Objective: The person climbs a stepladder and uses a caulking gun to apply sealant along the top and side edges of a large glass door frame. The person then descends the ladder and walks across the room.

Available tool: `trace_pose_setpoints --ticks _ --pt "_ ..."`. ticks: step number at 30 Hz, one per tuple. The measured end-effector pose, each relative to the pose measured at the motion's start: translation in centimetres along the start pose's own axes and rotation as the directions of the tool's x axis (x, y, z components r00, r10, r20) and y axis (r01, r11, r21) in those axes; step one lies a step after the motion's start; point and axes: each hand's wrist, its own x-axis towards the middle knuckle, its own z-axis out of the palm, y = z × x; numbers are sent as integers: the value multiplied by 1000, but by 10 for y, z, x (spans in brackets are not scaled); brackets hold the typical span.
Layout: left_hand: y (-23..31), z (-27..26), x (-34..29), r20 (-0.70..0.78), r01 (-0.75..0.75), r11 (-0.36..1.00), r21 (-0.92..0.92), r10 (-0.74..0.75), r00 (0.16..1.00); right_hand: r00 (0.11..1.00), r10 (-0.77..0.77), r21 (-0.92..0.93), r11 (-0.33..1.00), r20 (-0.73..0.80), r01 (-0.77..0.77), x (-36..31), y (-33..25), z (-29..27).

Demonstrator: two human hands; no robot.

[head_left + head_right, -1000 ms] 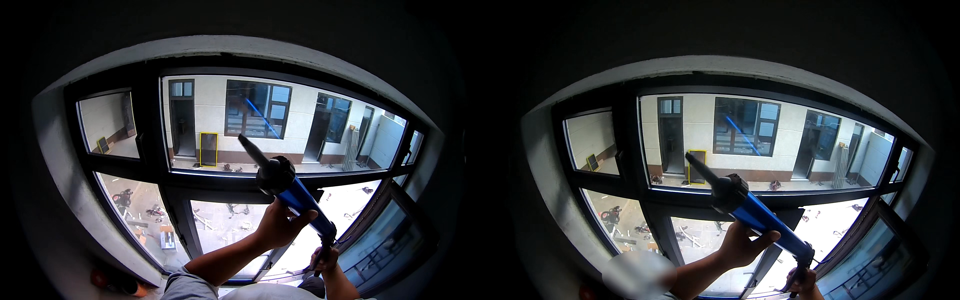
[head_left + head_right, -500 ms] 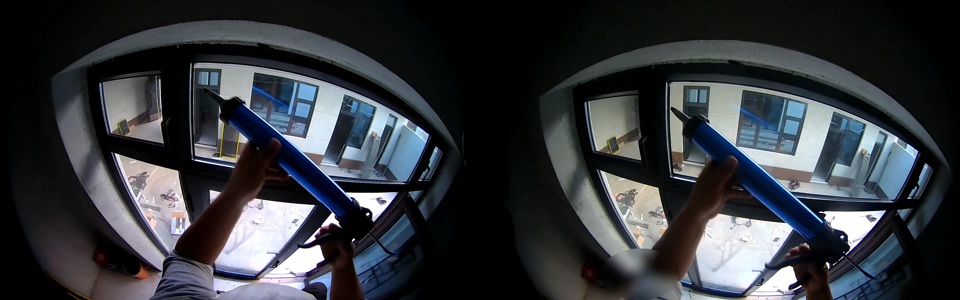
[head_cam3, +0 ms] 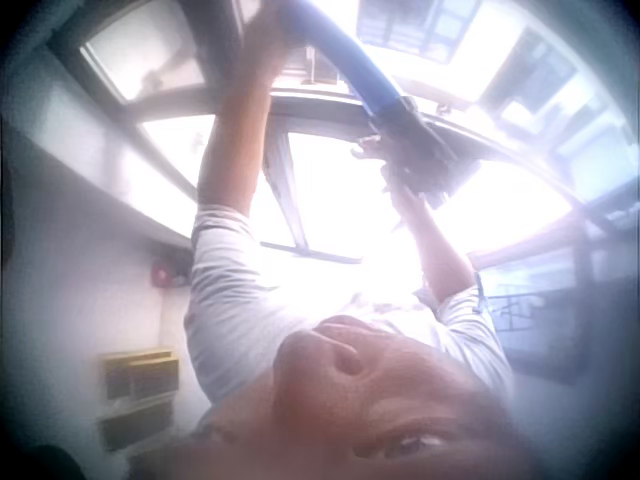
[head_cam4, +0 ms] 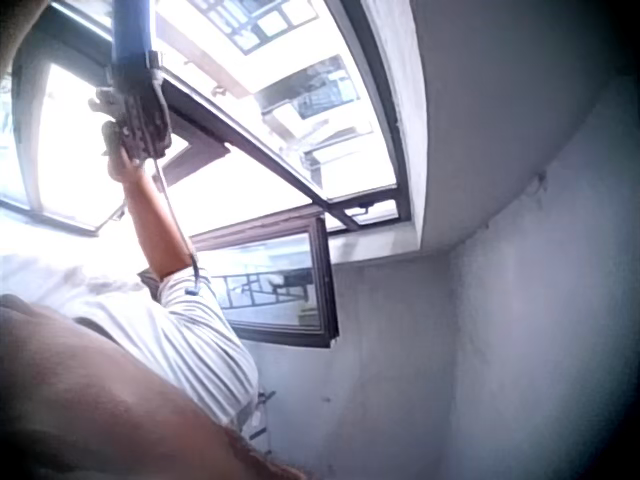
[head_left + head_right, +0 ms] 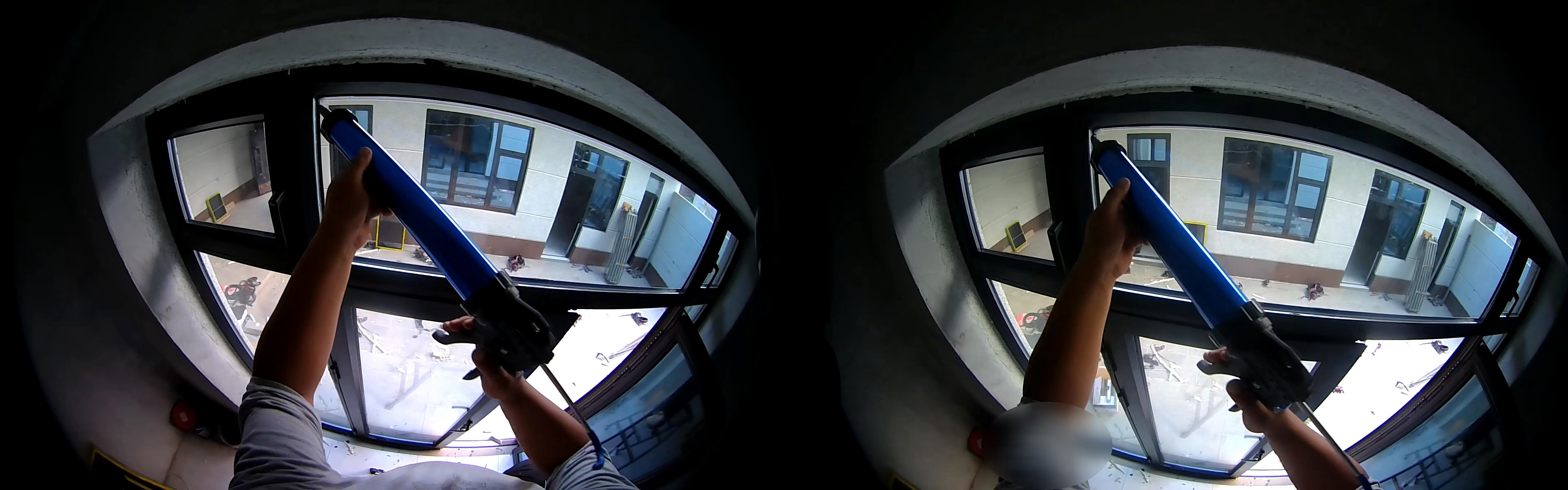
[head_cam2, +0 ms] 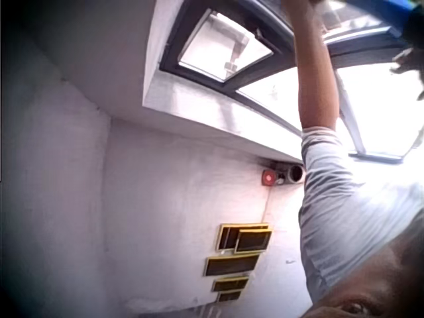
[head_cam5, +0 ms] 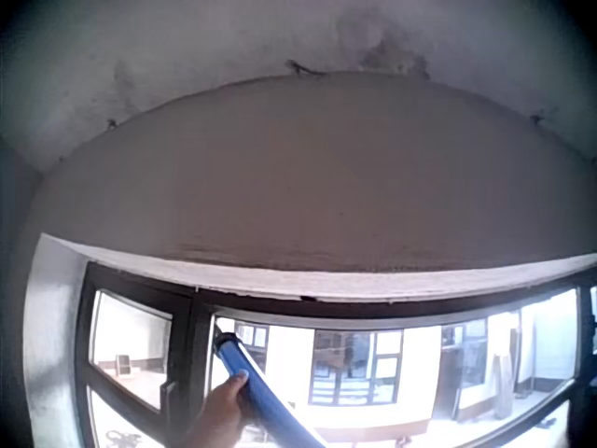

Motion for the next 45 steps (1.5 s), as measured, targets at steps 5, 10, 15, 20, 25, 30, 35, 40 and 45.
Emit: trace_pose_setpoints --ticks 5,10,15,20,25,30,35,40,45 --pt "-1 -24 30 -9 -16 1000 -5 16 1000 985 -162 -214 962 52 169 20 14 13" --pt "3 -16 30 -114 -95 995 -30 92 989 987 -140 -453 877 72 158 23 18 12" --pt "4 -28 39 -108 -90 994 -59 83 991 993 -116 -507 854 35 118 23 13 26" --pt "6 -30 34 -153 -100 990 -98 84 985 985 -133 -613 771 108 172 26 3 36" --pt "6 -31 30 -62 -109 968 -225 98 993 964 -239 -620 740 116 258 32 3 35" --pt "3 -35 28 75 -156 944 -290 185 980 979 -154 -613 763 135 204 36 -7 34" --pt "1 -38 36 78 -203 950 -239 227 971 978 -151 -585 784 140 205 40 -15 33" --pt "5 -27 34 -14 -155 934 -323 159 987 965 -228 -647 717 132 258 43 -16 34" --pt "8 -26 33 -37 -108 918 -381 101 994 980 -141 -632 750 139 197 45 -16 26"
